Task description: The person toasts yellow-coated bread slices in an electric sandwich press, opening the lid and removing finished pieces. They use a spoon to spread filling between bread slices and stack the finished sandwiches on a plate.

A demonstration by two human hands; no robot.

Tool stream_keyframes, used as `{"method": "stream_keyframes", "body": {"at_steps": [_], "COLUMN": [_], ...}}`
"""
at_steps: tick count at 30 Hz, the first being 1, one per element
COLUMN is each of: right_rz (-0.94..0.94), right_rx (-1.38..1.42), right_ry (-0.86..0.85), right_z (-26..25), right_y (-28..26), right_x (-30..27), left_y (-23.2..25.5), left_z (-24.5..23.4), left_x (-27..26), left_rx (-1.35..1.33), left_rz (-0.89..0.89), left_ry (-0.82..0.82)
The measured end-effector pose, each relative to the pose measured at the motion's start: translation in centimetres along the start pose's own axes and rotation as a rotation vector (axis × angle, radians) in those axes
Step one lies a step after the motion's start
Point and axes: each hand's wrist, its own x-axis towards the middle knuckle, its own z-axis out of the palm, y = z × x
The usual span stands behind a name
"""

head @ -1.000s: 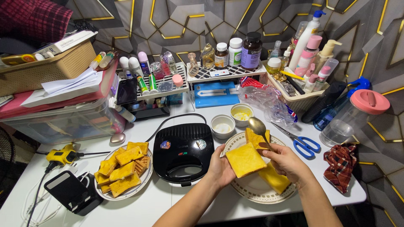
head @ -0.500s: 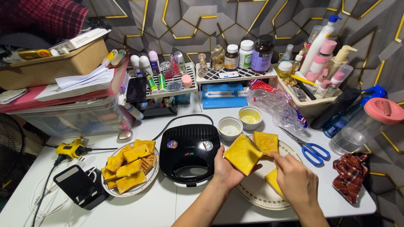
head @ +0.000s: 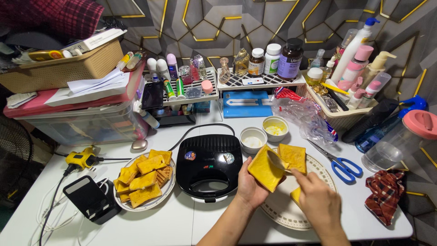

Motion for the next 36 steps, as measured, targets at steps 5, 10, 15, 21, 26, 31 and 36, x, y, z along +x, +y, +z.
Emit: {"method": "stream_keyframes", "body": {"at_steps": [5,10,15,21,26,31,36], "right_rz": [-0.170,-0.020,-0.044,0.072,0.024,0.042,0.113], "right_rx": [0.066,-0.021,-0.202,-0.224,-0.394,-0.308,-0.145], "right_ry": [-0.122,-0.117,0.028,-0.130,-0.058,-0.295,-0.023], "right_z": [1.1,0.2,1.4,0.2,0.8,0.0,-0.3], "right_y": [-0.7,1.8,-1.3,-1.4,-2.7,-2.8,-2.6], "right_x": [-1.5,-1.0,-1.8,-3.2,-2.0,-3.7,-2.1], "left_y": [1.1,0.9,-0.2,0.2,-0.6,0.2,0.0], "left_z": [0.7,2.2,2.7,1.9,2.8,1.6,1.2], "left_x": [-0.1,-0.8,-0.3,-0.5,-0.9,-0.8,-0.8], "left_rx": [0.115,0.118,0.157,0.222,0.199,0.277,0.075], "left_rz": [0.043,0.119,0.186,0.244,0.263,0.320,0.259], "left_ry": [-0.038,0.034,0.057,0.004,0.215,0.081,-0.056]}}
